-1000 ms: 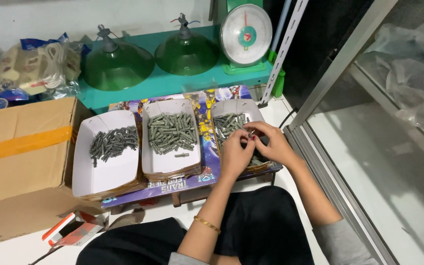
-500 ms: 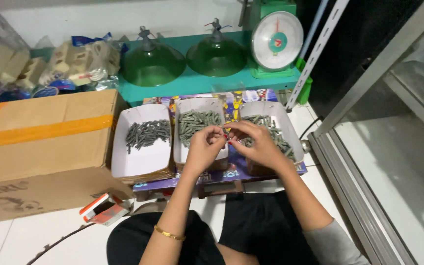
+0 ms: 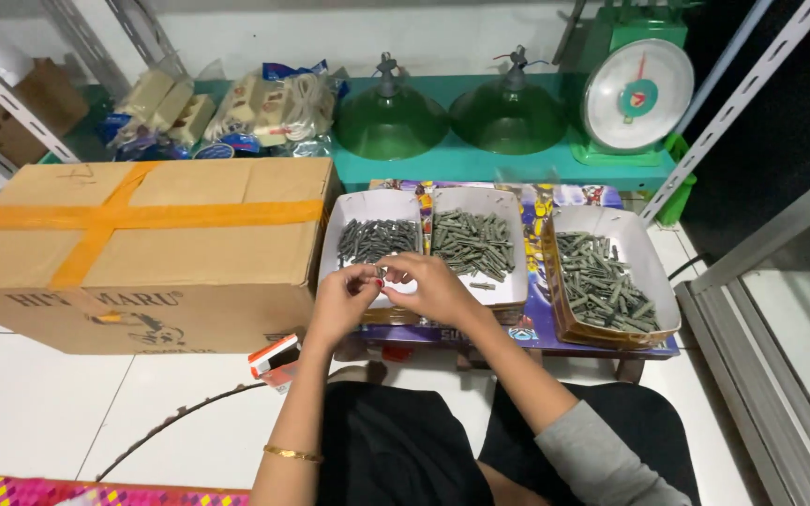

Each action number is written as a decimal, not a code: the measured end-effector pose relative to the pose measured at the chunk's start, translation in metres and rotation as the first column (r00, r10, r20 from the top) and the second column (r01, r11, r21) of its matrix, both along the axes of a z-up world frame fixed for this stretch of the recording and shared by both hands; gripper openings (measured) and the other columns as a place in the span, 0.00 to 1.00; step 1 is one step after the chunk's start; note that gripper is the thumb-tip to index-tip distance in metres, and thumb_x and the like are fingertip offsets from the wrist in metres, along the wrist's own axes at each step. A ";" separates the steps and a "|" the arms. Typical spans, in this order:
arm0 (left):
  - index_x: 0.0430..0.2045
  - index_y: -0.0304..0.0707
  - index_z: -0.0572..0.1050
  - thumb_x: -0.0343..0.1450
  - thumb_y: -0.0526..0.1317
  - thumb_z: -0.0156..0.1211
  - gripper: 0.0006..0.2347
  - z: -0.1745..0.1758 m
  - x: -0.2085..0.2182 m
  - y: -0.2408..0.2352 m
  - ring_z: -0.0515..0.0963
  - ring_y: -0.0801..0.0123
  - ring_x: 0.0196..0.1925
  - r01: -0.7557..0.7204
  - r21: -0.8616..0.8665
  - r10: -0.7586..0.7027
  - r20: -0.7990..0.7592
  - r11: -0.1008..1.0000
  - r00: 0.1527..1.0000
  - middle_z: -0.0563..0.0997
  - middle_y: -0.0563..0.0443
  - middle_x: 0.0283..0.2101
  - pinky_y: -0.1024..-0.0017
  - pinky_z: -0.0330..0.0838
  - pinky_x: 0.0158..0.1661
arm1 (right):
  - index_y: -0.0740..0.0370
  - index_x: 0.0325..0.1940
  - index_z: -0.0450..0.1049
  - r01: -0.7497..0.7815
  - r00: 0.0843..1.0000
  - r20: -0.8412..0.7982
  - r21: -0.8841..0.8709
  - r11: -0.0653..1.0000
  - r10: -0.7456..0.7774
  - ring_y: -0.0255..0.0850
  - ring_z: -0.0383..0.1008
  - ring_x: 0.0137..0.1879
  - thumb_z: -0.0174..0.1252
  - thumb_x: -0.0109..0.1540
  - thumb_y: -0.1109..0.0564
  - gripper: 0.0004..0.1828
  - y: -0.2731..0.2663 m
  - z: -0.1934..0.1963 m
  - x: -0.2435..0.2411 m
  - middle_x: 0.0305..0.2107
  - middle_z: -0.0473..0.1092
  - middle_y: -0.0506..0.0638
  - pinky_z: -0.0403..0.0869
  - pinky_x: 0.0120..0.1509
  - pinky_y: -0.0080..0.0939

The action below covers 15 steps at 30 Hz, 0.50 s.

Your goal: Sorting various types of screws into separate trays and small bags by hand.

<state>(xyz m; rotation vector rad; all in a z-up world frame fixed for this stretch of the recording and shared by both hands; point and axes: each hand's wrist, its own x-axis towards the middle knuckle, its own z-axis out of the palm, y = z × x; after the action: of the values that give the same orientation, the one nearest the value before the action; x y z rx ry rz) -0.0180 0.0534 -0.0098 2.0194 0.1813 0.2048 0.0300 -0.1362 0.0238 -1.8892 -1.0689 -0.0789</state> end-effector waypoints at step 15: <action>0.37 0.42 0.86 0.67 0.36 0.62 0.09 -0.027 0.008 0.012 0.84 0.53 0.35 -0.015 0.136 0.015 0.002 0.991 1.000 0.86 0.44 0.31 0.61 0.77 0.38 | 0.60 0.54 0.78 0.103 0.987 0.141 -0.181 0.978 -0.078 0.48 0.82 0.38 0.67 0.56 0.57 0.22 0.015 -0.032 0.015 0.32 0.79 0.53 0.82 0.42 0.45</action>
<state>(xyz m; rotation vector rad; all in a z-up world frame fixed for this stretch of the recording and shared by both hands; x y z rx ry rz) -0.0097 0.0650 -0.0365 2.1542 0.1868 0.2330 0.0448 -0.1209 -0.0078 -2.1281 -1.1119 -0.1642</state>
